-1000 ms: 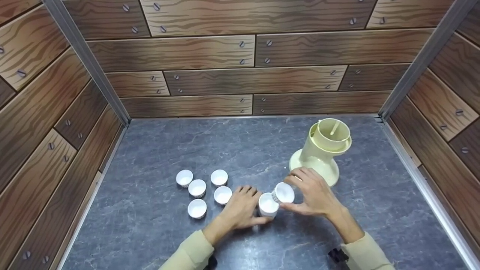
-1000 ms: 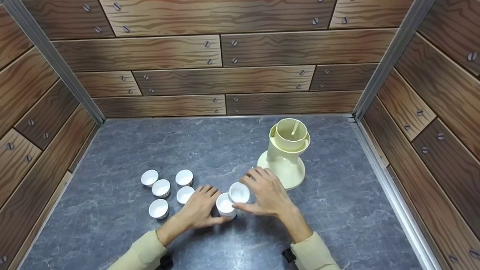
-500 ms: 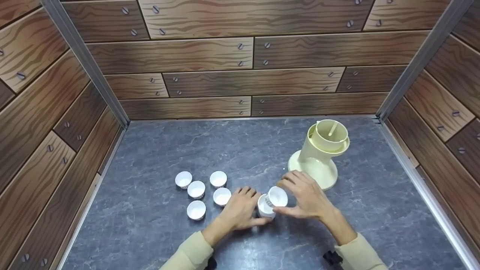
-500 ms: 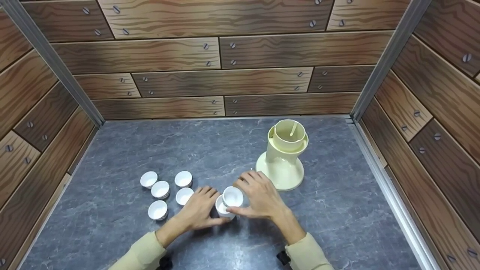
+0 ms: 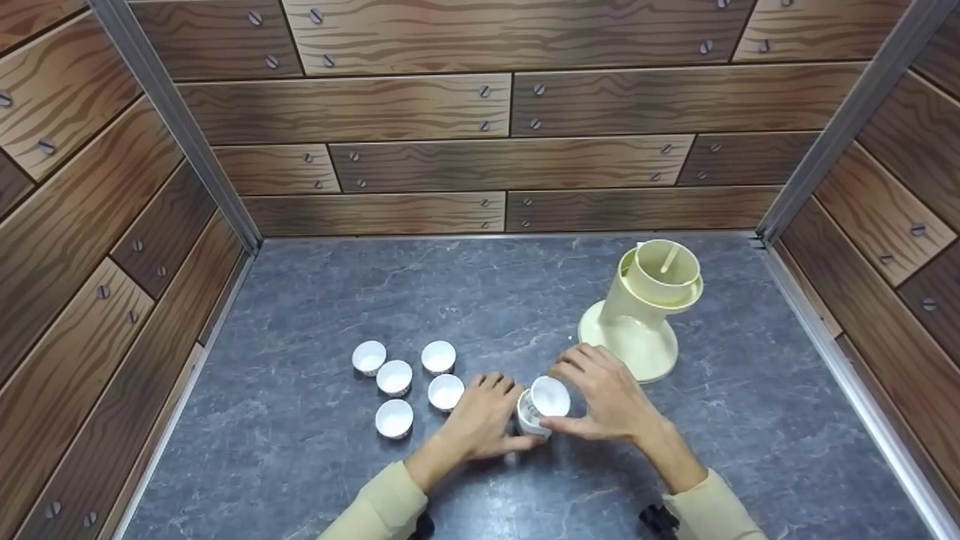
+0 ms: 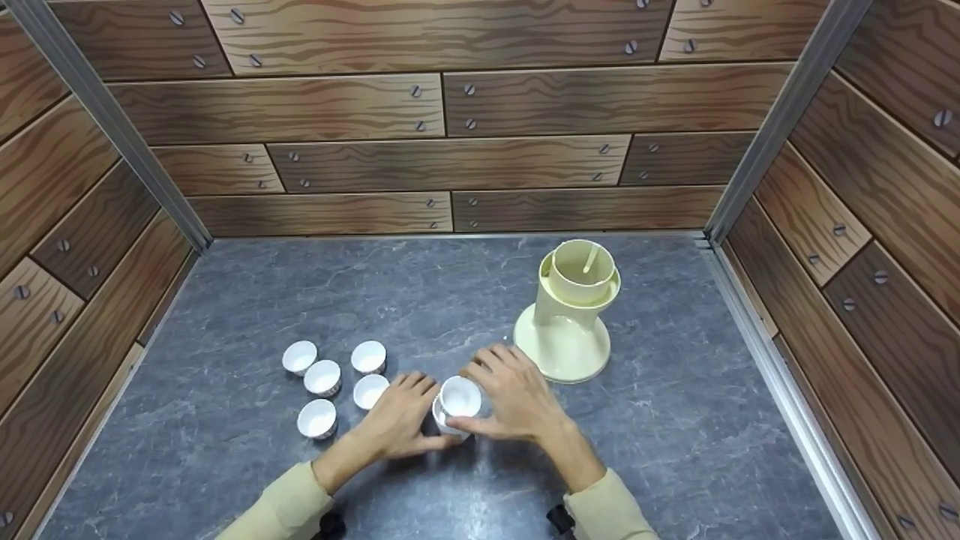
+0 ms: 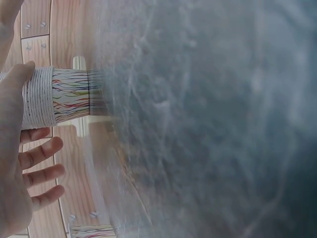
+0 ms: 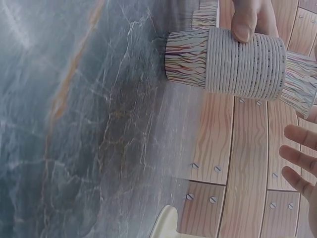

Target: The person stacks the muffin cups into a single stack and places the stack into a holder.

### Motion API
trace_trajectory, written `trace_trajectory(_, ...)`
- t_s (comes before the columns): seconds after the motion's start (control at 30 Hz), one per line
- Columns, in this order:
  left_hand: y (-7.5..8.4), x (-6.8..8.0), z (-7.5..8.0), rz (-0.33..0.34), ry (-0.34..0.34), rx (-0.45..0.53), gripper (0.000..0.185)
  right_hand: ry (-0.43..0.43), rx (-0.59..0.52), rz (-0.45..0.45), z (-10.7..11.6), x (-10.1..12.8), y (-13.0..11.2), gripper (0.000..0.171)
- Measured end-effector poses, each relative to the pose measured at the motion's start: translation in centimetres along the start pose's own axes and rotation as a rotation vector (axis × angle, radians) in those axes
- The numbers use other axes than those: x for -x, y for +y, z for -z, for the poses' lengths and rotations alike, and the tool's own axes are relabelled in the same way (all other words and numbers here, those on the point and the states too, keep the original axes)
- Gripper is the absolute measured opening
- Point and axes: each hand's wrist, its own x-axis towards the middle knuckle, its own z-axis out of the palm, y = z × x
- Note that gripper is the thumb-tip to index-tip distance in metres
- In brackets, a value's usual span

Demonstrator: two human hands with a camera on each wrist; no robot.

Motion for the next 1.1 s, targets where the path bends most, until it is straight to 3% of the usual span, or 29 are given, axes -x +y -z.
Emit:
trace_trajectory(0.43, 0.1, -0.1, 0.0, 0.021, -0.030, 0.043, 0.071, -0.061, 0.052, 0.000, -0.4, -0.2, -0.3, 0.062)
trace_trajectory(1.1, 0.1, 0.1, -0.2, 0.005, 0.004, 0.019, 0.069, -0.089, 0.046, -0.010, -1.3, 0.2, -0.5, 0.061)
